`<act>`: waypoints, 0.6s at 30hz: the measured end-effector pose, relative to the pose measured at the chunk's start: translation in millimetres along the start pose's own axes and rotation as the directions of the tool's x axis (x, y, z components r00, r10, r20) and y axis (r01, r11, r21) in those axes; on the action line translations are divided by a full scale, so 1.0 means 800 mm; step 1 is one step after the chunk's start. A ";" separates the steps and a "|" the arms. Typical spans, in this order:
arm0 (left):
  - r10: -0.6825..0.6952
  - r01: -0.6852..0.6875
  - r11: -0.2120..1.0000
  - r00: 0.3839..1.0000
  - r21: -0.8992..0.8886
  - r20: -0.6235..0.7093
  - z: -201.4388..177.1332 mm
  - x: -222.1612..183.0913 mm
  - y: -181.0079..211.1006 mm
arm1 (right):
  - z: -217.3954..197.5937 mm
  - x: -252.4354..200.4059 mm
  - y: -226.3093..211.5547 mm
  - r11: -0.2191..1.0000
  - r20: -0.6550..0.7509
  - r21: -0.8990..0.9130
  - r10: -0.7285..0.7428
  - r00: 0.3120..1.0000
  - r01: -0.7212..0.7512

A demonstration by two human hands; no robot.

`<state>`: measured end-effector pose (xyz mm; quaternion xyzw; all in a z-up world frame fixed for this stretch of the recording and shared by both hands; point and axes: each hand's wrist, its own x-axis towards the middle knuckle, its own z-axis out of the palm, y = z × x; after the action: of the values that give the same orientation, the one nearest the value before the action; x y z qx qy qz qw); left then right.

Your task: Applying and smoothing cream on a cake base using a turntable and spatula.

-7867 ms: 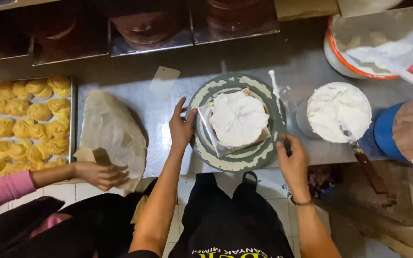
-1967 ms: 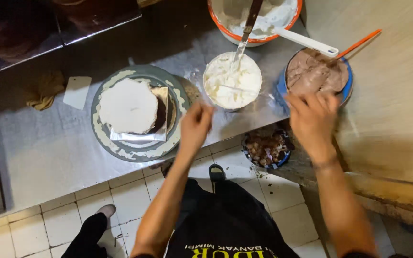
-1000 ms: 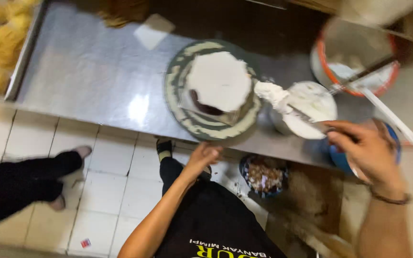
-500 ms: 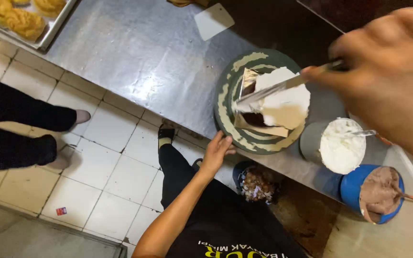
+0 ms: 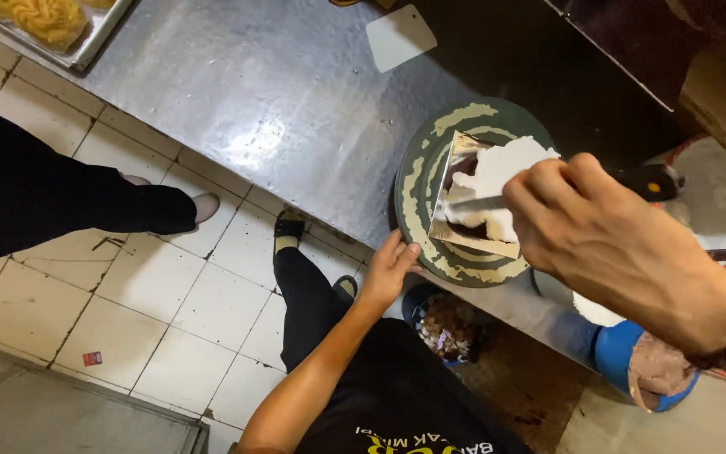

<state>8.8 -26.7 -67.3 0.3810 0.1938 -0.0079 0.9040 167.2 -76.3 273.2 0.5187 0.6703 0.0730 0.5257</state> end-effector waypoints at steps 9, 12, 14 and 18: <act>-0.035 0.032 0.996 0.999 0.081 0.038 0.010 -0.011 0.004 | 0.022 0.015 0.017 0.974 0.173 0.160 0.132 0.976 -0.161; -0.034 0.028 0.996 0.997 0.081 0.067 0.011 -0.017 -0.016 | 0.010 0.019 0.027 0.959 0.166 0.196 0.173 0.971 -0.204; -0.011 0.007 0.999 0.996 0.043 0.092 0.013 -0.018 -0.025 | 0.002 0.024 0.024 0.971 0.099 0.069 0.223 0.970 -0.230; -0.023 0.019 0.995 0.999 0.101 0.042 0.022 -0.018 0.011 | -0.008 0.021 -0.003 0.978 0.269 0.205 -0.029 0.963 -0.028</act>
<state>2.8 -34.8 -44.8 0.4238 0.1774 -0.0355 0.8875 162.6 -61.3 263.7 0.5755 0.5962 -0.0689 0.5555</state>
